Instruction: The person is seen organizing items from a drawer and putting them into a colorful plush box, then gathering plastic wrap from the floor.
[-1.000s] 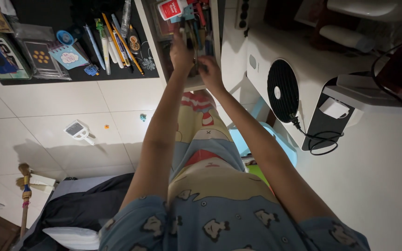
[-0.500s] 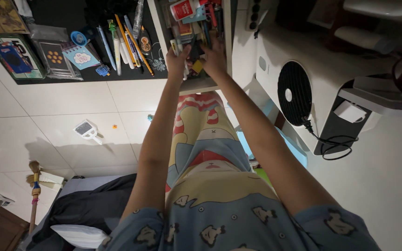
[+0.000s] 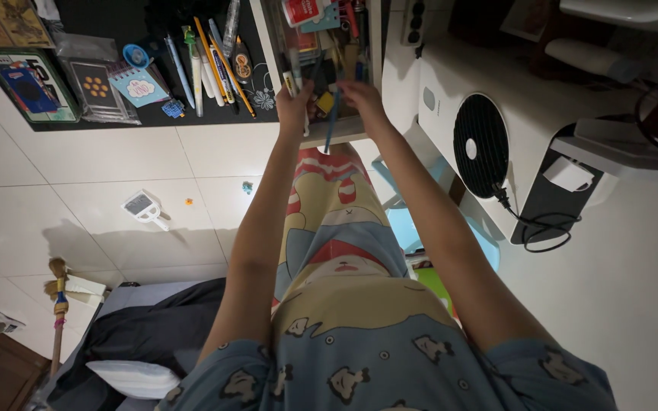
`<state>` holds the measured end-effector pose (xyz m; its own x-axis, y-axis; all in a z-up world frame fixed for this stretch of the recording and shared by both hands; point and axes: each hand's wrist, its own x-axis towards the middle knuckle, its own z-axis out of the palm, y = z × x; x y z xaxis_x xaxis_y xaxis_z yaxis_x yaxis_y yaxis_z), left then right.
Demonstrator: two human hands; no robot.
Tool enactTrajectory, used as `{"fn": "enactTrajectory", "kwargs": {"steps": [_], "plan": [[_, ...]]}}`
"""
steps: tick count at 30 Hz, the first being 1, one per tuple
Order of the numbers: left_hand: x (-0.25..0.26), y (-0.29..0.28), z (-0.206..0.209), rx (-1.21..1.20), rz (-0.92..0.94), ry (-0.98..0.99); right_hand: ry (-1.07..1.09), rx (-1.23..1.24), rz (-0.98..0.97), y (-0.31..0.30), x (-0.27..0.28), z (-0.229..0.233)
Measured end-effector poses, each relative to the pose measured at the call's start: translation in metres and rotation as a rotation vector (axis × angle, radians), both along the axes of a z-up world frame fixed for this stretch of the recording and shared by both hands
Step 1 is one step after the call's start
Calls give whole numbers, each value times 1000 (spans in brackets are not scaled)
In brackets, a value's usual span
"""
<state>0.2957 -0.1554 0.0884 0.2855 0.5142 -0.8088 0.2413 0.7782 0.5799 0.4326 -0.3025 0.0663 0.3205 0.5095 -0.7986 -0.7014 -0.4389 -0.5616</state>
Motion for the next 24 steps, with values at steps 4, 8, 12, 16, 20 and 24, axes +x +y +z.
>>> {"fn": "enactTrajectory", "kwargs": {"steps": [4,8,12,16,20,24], "plan": [[1,-6,1,13,-139,-47,103,29,-103,-4,-2,21],[11,-14,31,3,-339,23,345,189,-255,5,1,51],[6,-23,30,79,-366,-35,403,266,-261,11,3,62],[-8,-23,11,192,-437,-97,385,269,-218,16,5,65],[-25,-33,-34,102,-402,-198,168,179,-117,9,-1,38],[-27,-27,-45,15,-288,-202,-564,4,155,3,-2,-6]]}}
